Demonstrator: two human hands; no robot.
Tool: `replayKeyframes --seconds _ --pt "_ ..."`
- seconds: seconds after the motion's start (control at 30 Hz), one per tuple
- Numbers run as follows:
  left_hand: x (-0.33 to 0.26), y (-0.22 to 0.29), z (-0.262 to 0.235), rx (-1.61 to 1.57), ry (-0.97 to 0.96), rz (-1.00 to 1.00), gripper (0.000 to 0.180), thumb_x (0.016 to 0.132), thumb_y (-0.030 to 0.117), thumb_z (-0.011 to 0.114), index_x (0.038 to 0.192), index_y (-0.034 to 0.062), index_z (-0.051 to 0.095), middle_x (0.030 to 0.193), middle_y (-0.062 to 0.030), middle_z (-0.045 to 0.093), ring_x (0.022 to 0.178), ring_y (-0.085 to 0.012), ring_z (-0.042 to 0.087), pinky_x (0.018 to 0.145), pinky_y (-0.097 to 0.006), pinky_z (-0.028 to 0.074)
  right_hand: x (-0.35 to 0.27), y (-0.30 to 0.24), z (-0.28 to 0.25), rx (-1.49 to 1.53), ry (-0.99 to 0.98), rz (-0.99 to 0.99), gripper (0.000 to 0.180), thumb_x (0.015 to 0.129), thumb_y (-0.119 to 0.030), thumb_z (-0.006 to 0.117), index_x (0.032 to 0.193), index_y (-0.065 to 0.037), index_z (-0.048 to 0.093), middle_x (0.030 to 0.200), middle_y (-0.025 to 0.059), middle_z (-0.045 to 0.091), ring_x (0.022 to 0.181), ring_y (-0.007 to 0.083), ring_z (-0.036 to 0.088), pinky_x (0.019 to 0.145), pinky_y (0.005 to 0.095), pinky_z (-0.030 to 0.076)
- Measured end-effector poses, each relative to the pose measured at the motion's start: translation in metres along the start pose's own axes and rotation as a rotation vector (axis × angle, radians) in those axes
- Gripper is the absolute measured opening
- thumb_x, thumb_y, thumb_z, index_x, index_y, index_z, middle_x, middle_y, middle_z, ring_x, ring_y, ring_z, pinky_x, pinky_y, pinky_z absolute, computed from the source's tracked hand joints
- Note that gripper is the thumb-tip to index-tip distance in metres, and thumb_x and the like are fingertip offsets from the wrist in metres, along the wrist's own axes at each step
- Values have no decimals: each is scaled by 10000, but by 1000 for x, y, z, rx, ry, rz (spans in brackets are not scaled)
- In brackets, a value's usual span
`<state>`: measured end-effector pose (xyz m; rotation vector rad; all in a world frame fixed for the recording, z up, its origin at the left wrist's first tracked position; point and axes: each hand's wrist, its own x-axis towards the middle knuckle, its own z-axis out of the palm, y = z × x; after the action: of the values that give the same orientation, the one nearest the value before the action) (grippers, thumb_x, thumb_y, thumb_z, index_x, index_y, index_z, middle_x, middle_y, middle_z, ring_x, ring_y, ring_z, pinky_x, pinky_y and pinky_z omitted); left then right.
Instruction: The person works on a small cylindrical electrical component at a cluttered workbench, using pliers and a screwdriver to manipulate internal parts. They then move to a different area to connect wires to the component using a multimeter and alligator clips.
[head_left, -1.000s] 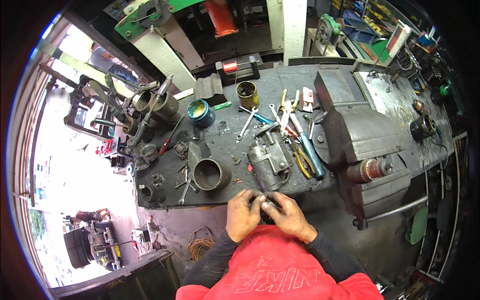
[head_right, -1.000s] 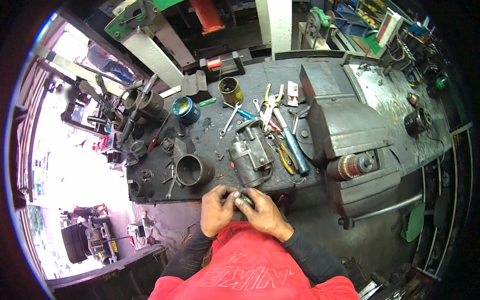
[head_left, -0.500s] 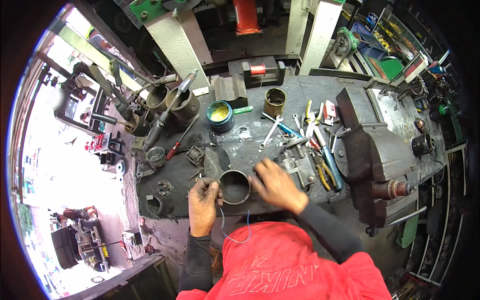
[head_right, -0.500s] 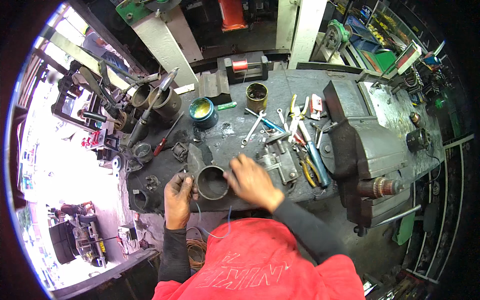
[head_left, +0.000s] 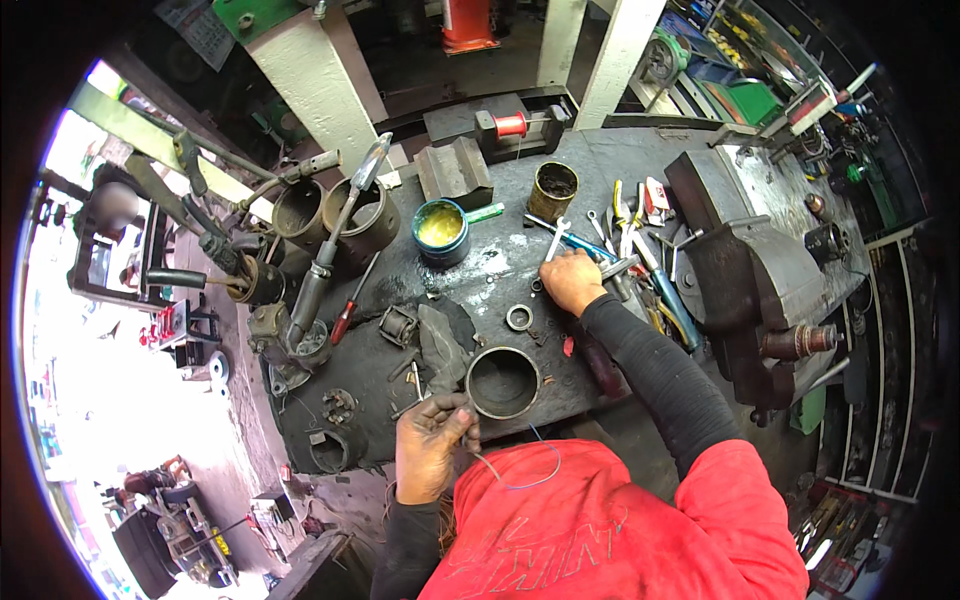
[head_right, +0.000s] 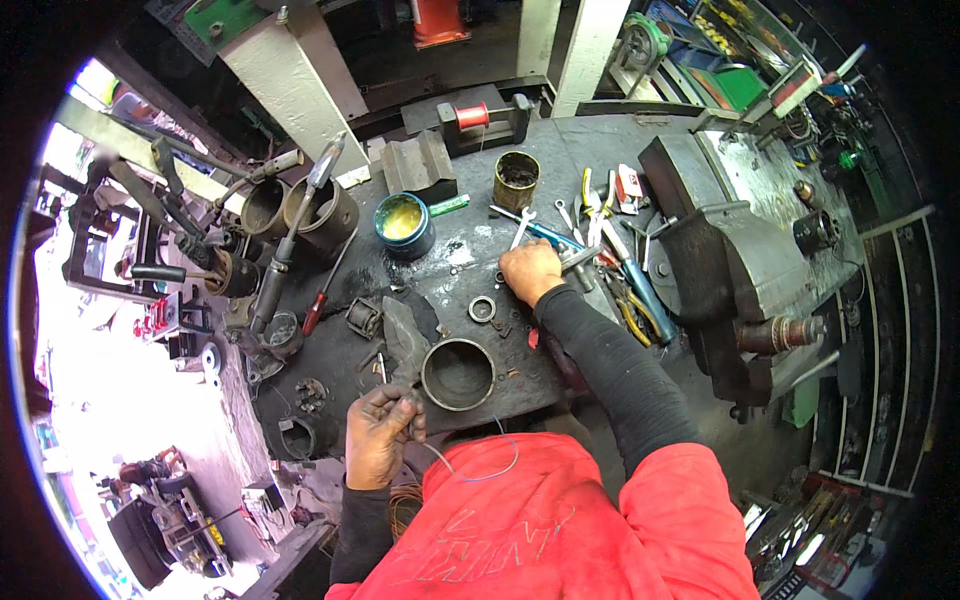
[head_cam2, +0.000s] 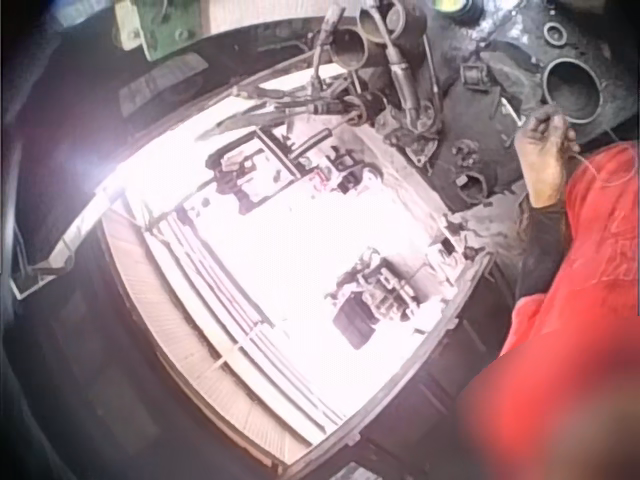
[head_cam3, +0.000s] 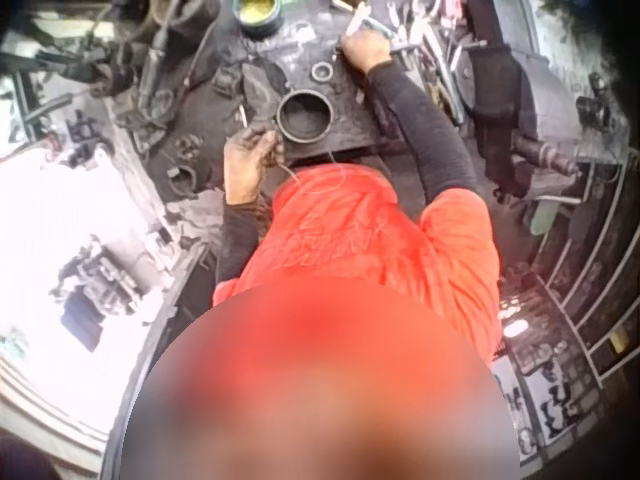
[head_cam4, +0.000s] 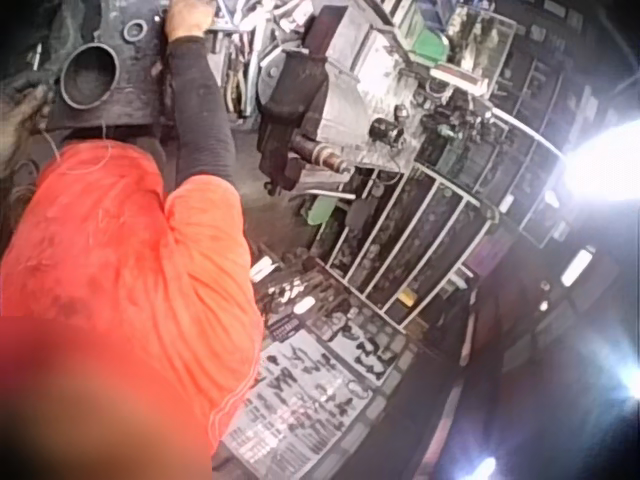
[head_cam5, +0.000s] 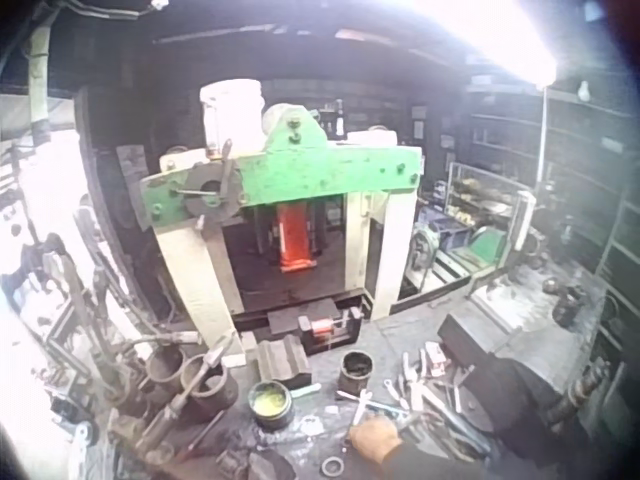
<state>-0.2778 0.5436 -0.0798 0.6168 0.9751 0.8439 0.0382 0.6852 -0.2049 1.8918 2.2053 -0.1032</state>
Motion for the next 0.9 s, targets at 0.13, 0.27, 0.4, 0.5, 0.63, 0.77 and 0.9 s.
replayKeyframes --seconds 0.13,0.27,0.4,0.5,0.63,0.77,0.9 --pt "10 7 25 152 -45 -4 265 968 41 717 1197 -75 650 889 -80 706 739 -133 669 642 -261 554 -1 -5 -9 44 -65 14 172 889 -149 624 906 -67 774 1010 157 776 1047 306 732 895 452 549" --pt "15 24 57 529 -64 -27 225 941 77 757 1132 -36 718 880 -70 707 737 -111 644 634 -235 517 -31 -4 -41 212 280 -60 140 832 -166 685 853 -33 725 934 178 735 941 355 705 838 459 543" --pt "31 38 103 947 -195 359 179 857 55 796 1018 -17 764 855 -74 719 768 -149 648 693 -297 508 -124 -6 -54 849 637 157 202 878 -198 746 944 -12 700 894 156 678 867 345 664 779 454 518" --pt "63 32 149 1167 -500 639 155 849 16 722 998 24 763 907 -129 692 835 -297 637 754 -376 501 -211 11 -42 1462 507 418 194 896 -102 784 1041 11 723 847 65 714 777 135 680 692 310 536" --pt "130 -10 224 1391 -932 845 199 805 -24 650 947 55 765 915 -142 629 920 -357 573 814 -439 472 -264 32 1 2064 647 663 153 935 -13 727 1071 49 698 875 80 724 767 156 703 739 284 587" --pt "195 -51 283 1505 -1336 917 185 772 33 729 950 64 769 941 -159 637 1031 -388 604 920 -474 489 -266 42 45 2197 829 721 180 935 0 717 1102 58 683 914 97 727 783 170 710 764 289 593" --pt "227 -71 307 1692 -1515 805 187 728 51 760 914 63 772 924 -141 654 1027 -375 611 946 -455 498 -249 45 66 2291 917 715 153 947 27 692 1096 60 680 935 83 718 798 156 708 757 278 590"
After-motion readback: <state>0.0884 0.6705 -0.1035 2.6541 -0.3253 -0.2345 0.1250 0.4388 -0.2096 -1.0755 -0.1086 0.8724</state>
